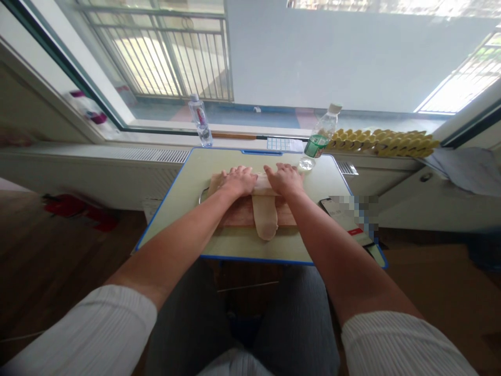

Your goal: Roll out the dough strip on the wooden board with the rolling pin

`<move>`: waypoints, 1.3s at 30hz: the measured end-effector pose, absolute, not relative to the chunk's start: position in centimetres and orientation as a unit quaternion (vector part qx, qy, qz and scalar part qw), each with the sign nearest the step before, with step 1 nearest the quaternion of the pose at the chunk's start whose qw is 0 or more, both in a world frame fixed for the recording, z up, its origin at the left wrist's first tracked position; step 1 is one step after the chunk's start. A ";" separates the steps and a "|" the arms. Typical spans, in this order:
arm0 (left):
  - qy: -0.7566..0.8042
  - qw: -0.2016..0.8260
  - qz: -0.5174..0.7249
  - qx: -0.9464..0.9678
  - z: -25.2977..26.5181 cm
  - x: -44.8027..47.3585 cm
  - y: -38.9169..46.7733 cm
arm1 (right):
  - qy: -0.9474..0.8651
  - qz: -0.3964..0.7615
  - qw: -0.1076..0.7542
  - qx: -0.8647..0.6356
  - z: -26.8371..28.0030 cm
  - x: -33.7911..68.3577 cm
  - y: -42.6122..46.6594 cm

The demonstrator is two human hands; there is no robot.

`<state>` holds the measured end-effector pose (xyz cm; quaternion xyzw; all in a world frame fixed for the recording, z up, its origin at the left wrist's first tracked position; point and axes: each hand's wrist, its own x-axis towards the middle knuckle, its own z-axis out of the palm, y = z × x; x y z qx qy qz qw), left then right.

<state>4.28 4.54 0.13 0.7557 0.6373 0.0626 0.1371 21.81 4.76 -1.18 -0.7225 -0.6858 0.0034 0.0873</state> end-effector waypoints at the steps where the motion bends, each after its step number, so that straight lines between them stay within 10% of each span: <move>1: 0.638 0.135 0.065 0.755 0.1 4.3 4.7 | -0.681 0.010 0.095 -0.726 -1.1 21.7 4.8; 39: 0.625 0.049 0.152 0.764 -0.7 3.9 -2.9 | -0.666 -0.013 0.129 -0.735 -0.4 19.7 -3.9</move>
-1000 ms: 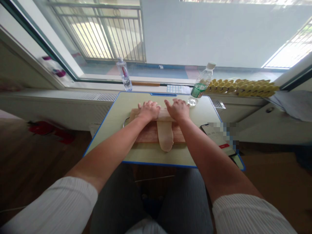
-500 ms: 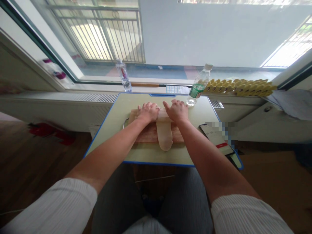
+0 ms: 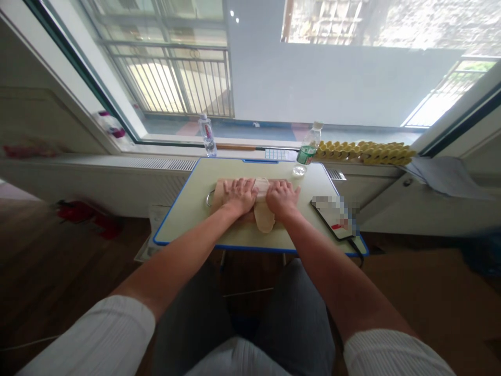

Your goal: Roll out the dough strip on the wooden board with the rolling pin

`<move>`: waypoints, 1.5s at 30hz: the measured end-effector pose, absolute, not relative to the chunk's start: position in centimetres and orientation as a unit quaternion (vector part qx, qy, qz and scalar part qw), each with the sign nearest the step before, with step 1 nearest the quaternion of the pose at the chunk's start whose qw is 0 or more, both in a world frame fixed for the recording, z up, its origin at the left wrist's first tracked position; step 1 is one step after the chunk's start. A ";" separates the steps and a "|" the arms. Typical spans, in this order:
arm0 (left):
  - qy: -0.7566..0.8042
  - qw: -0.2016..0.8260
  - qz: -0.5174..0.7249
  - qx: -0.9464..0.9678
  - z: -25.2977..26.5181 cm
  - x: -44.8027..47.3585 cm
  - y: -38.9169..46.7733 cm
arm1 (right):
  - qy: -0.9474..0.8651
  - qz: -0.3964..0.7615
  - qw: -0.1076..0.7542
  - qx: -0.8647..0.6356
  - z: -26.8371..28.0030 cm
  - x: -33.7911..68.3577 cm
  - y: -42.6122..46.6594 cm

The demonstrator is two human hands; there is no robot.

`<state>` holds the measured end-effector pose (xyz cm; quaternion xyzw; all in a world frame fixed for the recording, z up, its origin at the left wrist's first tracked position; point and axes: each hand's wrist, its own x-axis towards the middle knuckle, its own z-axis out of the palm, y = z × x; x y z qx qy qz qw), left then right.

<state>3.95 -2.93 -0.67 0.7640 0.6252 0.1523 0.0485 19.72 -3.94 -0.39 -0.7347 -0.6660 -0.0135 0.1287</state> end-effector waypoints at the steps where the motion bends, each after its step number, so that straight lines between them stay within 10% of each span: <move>1: 0.626 0.043 0.160 0.762 -0.9 3.8 -3.3 | -0.663 -0.012 0.128 -0.738 -0.3 19.6 -4.3; 45: 0.629 0.069 0.066 0.772 0.0 4.8 4.7 | -0.643 0.045 0.141 -0.751 0.0 20.4 5.4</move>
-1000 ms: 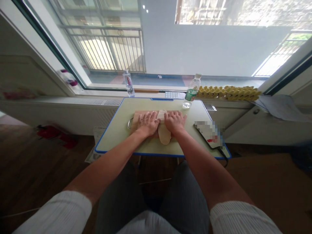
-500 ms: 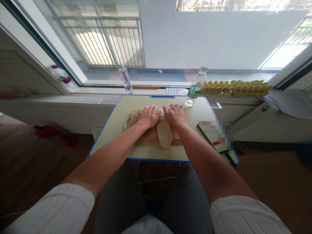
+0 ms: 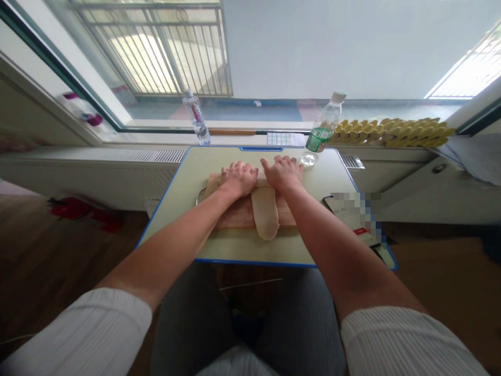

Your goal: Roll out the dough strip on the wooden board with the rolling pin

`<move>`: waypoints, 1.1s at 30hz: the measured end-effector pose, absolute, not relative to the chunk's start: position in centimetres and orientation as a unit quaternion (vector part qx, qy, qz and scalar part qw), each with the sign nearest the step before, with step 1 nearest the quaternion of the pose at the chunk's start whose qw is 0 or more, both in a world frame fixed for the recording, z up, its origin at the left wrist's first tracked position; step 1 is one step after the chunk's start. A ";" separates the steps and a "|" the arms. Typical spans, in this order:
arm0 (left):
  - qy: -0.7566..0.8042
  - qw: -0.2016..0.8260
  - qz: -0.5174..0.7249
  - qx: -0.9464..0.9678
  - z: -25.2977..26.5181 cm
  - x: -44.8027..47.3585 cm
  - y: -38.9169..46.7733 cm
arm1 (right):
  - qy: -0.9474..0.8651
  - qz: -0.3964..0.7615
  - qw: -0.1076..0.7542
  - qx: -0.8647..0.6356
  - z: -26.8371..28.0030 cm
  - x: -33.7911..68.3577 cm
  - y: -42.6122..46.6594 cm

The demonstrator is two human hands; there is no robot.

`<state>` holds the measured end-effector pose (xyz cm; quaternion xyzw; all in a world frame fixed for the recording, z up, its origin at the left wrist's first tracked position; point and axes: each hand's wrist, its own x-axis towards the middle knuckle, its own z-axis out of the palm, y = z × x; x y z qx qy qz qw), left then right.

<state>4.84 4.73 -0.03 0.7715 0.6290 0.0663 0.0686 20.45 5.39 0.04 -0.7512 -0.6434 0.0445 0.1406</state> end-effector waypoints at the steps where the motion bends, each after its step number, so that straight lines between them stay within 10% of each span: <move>1: 0.631 0.067 0.069 0.770 0.0 4.9 4.8 | -0.643 0.041 0.141 -0.751 0.1 20.4 5.4; 33: 0.656 0.124 0.027 0.744 0.8 5.3 11.0 | -0.630 0.043 0.155 -0.760 0.5 20.6 11.3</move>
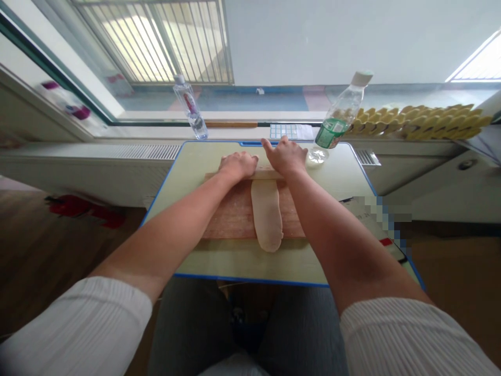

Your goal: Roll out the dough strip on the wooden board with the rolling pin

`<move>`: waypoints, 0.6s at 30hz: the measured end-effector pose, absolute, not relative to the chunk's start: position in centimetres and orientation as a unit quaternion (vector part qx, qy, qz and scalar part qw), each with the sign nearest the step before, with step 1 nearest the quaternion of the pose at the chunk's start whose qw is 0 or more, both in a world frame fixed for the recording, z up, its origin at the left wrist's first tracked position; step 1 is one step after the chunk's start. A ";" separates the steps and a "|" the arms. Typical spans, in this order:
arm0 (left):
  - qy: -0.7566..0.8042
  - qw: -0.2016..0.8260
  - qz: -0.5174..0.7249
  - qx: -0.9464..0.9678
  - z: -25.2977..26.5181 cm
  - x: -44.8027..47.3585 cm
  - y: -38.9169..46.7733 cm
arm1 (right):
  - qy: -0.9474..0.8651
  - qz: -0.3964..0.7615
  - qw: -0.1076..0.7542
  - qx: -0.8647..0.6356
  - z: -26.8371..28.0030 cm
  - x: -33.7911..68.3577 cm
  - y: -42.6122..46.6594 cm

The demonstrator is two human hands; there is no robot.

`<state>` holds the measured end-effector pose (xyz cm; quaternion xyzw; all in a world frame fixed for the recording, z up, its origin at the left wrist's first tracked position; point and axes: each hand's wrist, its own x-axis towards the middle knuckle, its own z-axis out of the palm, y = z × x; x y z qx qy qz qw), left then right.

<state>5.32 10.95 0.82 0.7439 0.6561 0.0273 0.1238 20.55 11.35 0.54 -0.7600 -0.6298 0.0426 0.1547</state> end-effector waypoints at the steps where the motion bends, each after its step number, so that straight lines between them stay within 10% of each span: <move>1: 0.660 0.123 0.029 0.741 0.8 5.4 11.2 | -0.629 0.044 0.158 -0.760 0.4 20.6 11.6; 18: 0.665 0.127 0.044 0.735 0.8 5.5 12.3 | -0.631 -0.008 0.166 -0.758 -0.4 20.6 12.9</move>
